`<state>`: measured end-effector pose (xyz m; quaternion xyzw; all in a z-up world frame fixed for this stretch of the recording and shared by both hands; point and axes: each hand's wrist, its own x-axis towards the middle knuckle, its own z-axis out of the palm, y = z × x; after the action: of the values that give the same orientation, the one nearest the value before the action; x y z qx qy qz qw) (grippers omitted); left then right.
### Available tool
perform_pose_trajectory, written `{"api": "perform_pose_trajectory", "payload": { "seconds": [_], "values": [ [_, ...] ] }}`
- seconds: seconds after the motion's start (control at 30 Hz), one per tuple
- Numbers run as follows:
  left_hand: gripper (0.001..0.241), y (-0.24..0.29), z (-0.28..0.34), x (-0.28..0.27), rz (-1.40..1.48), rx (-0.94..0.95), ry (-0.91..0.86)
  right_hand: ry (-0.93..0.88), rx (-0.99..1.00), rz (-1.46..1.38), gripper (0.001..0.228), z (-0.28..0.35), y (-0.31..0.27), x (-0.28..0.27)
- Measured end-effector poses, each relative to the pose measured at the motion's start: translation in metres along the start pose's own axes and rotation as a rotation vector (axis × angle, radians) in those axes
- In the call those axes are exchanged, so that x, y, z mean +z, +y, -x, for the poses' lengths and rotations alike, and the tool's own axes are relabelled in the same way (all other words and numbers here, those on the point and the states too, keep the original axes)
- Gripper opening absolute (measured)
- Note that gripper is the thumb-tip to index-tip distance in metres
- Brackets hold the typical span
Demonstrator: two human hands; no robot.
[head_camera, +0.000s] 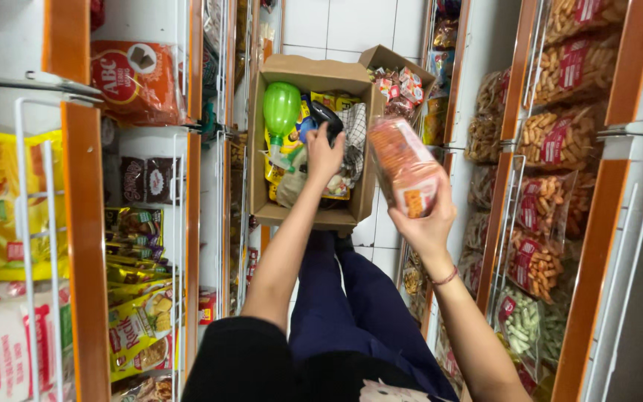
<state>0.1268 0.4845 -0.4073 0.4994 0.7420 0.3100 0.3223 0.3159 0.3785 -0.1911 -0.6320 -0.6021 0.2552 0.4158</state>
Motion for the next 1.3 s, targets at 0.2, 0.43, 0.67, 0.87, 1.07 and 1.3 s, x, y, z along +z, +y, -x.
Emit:
{"api": "perform_pose_trajectory", "payload": {
  "seconds": [0.2, 0.43, 0.67, 0.87, 1.07, 1.3],
  "values": [
    [0.081, 0.114, 0.09, -0.152, 1.08, -0.441, -0.578, -0.158, -0.619, 0.314, 0.076, -0.013, -0.049, -0.028],
    [0.103, 0.194, 0.183, -0.211, 1.084, 0.166, -0.26, -0.366, -0.991, 0.403, 0.065, -0.006, -0.103, -0.057],
    [0.101, 0.209, 0.246, -0.269, 1.137, 0.194, -0.063, -0.389, -1.082, 0.115, 0.089, -0.003, -0.138, -0.091],
    [0.086, 0.219, 0.31, -0.348, 1.34, 0.133, 0.015, -0.745, -0.462, -0.887, 0.128, 0.002, -0.181, -0.085],
    [0.103, 0.239, 0.399, -0.428, 0.921, 0.509, 0.136, -0.795, -0.462, -0.778, 0.139, 0.051, -0.232, -0.066],
    [0.109, 0.277, 0.547, -0.506, 0.679, 0.253, 0.343, -0.876, -0.674, -0.906, 0.119, 0.11, -0.344, -0.065]
  ]
}}
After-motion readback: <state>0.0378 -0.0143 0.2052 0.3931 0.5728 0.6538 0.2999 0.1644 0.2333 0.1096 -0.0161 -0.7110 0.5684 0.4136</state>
